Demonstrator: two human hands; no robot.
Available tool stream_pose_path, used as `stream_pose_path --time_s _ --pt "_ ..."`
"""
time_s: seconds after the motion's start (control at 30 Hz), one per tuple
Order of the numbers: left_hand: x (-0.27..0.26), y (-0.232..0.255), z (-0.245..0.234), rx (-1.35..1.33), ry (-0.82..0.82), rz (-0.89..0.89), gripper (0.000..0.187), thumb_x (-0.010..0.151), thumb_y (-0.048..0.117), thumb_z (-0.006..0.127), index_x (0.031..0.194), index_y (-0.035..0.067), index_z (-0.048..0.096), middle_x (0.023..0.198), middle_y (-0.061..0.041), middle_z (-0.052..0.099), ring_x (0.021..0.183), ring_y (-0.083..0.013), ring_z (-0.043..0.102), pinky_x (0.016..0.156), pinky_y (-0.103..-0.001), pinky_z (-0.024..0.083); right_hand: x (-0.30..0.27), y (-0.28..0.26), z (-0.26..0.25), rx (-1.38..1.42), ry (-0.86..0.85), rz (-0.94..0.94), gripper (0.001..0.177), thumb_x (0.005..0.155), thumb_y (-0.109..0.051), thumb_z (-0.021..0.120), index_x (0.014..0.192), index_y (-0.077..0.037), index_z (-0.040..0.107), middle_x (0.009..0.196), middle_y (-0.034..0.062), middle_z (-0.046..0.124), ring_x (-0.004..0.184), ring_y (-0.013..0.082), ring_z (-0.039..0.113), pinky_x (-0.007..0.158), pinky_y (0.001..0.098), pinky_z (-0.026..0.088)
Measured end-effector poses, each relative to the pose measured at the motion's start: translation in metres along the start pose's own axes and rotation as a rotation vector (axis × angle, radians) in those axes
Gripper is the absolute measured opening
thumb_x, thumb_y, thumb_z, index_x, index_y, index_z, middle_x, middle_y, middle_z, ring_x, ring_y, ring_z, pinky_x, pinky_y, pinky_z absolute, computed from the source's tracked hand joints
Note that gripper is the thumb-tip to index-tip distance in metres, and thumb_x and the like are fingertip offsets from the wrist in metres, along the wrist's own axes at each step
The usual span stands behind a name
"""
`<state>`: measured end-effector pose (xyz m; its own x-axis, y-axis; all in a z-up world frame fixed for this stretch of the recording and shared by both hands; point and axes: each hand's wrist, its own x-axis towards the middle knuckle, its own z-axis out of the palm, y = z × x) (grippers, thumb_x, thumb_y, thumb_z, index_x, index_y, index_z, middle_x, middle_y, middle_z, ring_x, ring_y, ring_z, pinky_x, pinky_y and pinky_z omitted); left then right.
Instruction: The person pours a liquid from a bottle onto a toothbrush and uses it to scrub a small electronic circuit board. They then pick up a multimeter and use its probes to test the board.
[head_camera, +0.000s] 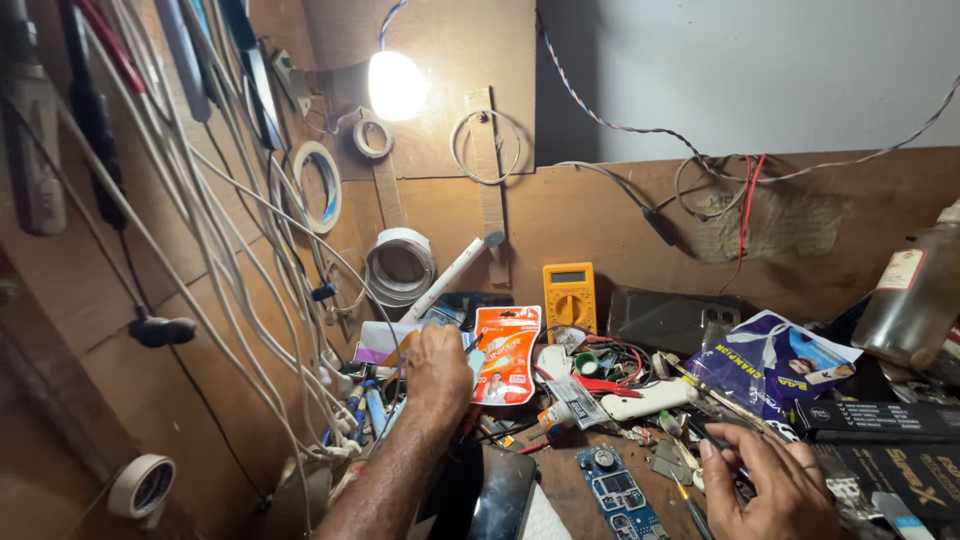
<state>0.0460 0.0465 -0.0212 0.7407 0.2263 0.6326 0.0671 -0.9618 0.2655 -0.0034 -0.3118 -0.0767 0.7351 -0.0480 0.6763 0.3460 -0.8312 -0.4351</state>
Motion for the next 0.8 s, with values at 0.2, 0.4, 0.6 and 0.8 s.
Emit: stream_pose_path --time_s 0.2,0.4,0.6,0.8 --pt "0.003 0.029 -0.041 -0.061 -0.297 -0.168 0.015 0.083 0.003 0.069 0.098 0.003 0.072 0.103 -0.022 0.070 0.103 -0.0394 0.067 0.089 -0.050 0.056 -0.004 -0.004 0.000 -0.012 0.020 0.024 0.019 0.087 -0.026 0.079 0.102 -0.014 0.077 0.080 0.0004 0.076 0.076 0.0095 0.074 0.092 0.0320 0.050" --pt "-0.019 0.042 -0.057 0.076 -0.496 -0.132 0.015 0.086 0.004 0.071 0.100 0.003 0.075 0.107 -0.021 0.073 0.105 -0.0365 0.072 0.087 -0.045 0.060 -0.003 -0.034 -0.018 0.048 0.108 -0.028 0.019 0.085 -0.024 0.079 0.100 -0.014 0.076 0.080 0.0010 0.076 0.078 0.0117 0.073 0.093 0.0330 0.051" --pt "-0.029 0.044 -0.041 0.166 -0.504 -0.125 0.014 0.084 0.005 0.074 0.097 0.006 0.076 0.105 -0.018 0.075 0.103 -0.0334 0.073 0.082 -0.043 0.062 0.024 -0.080 -0.040 0.159 -0.144 -0.171 0.023 0.081 -0.020 0.074 0.101 -0.010 0.075 0.096 0.0075 0.076 0.096 0.0245 0.069 0.085 0.0378 0.054" --pt "-0.029 0.050 -0.042 0.189 -0.549 -0.182 0.014 0.082 0.005 0.075 0.096 0.007 0.077 0.104 -0.016 0.075 0.104 -0.0307 0.073 0.082 -0.041 0.062 0.057 -0.111 -0.017 0.125 -0.357 -0.582 0.031 0.083 -0.016 0.069 0.113 -0.008 0.072 0.110 0.0106 0.069 0.105 0.0312 0.060 0.098 0.0470 0.044"
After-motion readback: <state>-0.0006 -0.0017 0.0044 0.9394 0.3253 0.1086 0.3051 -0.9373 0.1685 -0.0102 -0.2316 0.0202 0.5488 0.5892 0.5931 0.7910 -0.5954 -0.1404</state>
